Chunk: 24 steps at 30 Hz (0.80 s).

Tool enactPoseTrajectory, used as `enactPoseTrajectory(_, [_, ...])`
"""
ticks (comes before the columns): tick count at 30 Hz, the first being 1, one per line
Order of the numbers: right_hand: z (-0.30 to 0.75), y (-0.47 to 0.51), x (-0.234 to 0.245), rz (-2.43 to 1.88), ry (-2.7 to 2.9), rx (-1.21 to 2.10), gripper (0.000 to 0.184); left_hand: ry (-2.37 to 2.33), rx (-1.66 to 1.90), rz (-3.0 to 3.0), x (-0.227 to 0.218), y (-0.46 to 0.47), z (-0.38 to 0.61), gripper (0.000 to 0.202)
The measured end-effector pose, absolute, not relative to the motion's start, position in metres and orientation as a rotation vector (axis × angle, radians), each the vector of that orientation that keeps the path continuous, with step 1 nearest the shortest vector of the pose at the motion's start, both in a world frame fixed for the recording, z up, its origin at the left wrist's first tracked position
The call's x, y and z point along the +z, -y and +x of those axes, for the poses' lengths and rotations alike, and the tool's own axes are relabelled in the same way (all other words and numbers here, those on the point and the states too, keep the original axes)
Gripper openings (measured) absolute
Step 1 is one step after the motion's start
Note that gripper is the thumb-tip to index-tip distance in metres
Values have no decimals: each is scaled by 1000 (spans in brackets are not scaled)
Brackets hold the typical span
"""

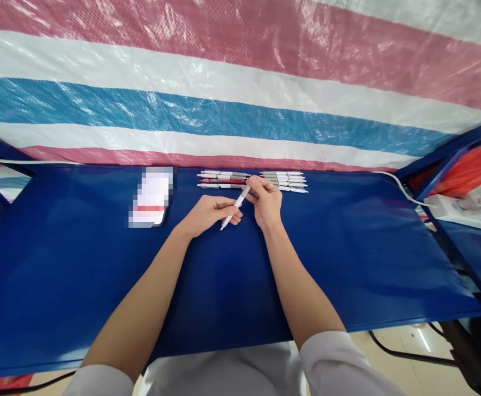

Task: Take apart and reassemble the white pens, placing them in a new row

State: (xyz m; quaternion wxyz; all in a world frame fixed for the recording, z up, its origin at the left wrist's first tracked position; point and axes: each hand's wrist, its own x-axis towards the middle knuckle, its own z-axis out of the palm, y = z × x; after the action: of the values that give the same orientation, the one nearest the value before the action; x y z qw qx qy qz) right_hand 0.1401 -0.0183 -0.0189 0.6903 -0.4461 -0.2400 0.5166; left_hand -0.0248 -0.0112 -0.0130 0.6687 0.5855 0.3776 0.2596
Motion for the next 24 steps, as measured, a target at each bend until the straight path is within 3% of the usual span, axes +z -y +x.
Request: enactPoseTrajectory(24, [142, 22, -19, -961, 581, 1166, 21, -792, 596, 1322, -16, 10, -29, 31])
